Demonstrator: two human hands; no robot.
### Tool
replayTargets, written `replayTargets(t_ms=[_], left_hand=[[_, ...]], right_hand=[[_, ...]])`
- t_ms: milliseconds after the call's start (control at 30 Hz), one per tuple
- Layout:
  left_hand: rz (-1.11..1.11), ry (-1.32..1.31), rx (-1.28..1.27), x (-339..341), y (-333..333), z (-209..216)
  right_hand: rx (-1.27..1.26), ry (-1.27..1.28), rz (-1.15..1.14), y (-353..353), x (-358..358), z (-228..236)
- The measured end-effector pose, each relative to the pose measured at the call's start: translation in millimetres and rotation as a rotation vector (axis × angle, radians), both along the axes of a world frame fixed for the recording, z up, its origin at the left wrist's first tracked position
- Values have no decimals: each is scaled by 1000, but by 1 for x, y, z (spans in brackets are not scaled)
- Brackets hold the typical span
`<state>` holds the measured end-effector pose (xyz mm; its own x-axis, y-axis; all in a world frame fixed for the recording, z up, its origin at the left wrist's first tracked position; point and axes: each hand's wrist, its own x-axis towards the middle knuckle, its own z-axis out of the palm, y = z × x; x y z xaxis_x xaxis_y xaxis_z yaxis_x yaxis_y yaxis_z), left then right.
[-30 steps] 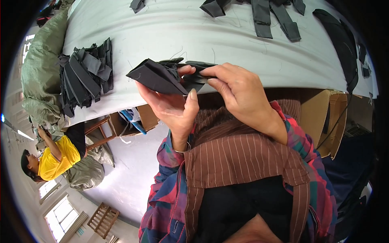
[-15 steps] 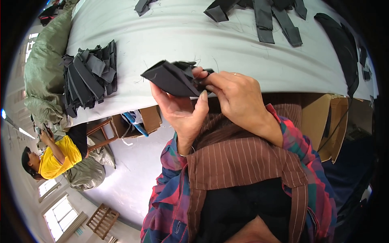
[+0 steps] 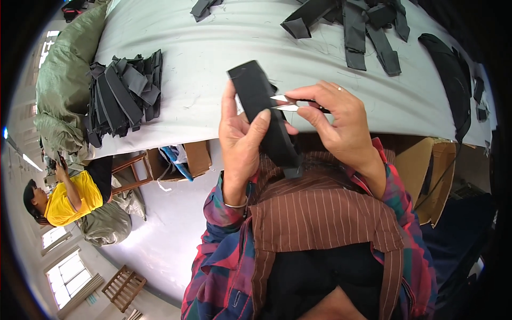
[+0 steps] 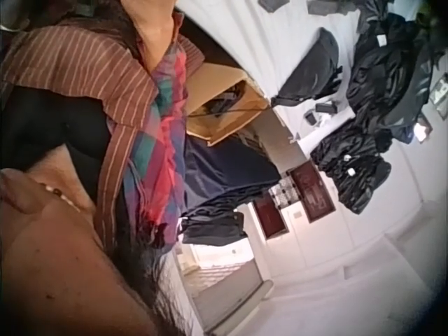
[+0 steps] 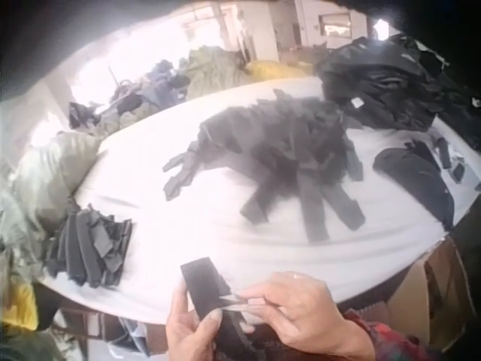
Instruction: Trimming loose threads and excess fabric from black components using thread nippers.
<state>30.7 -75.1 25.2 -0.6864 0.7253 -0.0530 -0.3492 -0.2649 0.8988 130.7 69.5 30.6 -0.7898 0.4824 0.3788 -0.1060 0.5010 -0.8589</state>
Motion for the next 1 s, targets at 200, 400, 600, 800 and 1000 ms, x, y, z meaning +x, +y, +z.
replayTargets(t_ms=[200, 400, 600, 800, 1000], left_hand=[[-75, -26, -95, 7, 5, -2], [-114, -43, -174, 8, 5, -4], [-188, -94, -186, 9, 3, -2], [-187, -39, -298, 11, 2, 3], [-245, 17, -340, 5, -5, -2]], right_hand=[[284, 12, 11, -2, -11, -14], [346, -6, -4, -3, -9, -14], [396, -2, -31, 6, -6, -19], [363, 32, -109, 16, -9, -21], [394, 25, -139, 19, -8, -21]])
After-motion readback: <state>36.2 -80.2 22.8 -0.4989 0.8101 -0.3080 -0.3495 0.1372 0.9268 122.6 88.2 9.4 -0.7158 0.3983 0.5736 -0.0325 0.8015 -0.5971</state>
